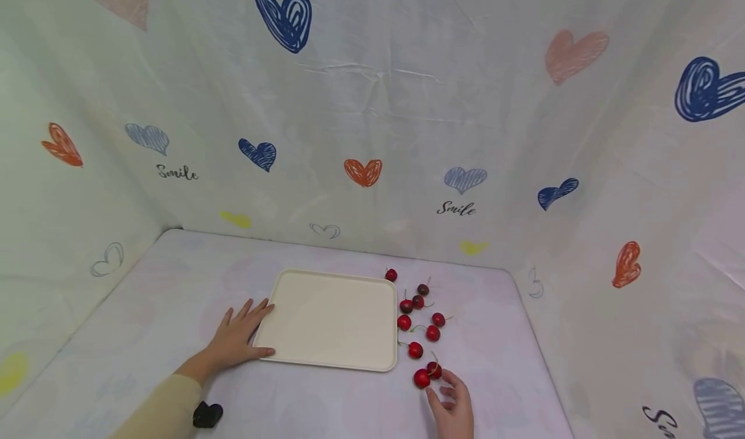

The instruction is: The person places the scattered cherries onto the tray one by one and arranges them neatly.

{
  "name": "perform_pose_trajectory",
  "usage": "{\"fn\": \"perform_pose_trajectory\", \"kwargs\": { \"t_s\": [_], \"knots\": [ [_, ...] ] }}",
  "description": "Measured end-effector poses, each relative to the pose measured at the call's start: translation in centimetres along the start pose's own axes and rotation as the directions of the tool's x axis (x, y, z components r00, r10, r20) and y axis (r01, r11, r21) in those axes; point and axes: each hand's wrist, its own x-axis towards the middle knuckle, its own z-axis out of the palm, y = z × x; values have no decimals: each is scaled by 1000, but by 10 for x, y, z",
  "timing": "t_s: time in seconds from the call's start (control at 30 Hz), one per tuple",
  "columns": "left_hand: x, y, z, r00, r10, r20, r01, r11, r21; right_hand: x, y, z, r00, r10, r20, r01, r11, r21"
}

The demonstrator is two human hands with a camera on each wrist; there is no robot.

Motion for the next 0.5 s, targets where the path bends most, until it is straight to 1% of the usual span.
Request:
{"fn": "perform_pose_trajectory", "kwargs": {
  "t_s": [0.13,0.33,0.5],
  "knots": [
    [-1,2,0,1000,-8,-11,8,1000,2,-1,0,3,1000,3,-23,-4,1000,-13],
    [1,1,1,1000,-2,10,2,1000,20,-2,-2,6,999,-3,-49,1,999,-45],
    [2,1,-5,997,-14,76,14,1000,1,1,-2,7,996,-4,-89,-2,998,-65]
  ]
}}
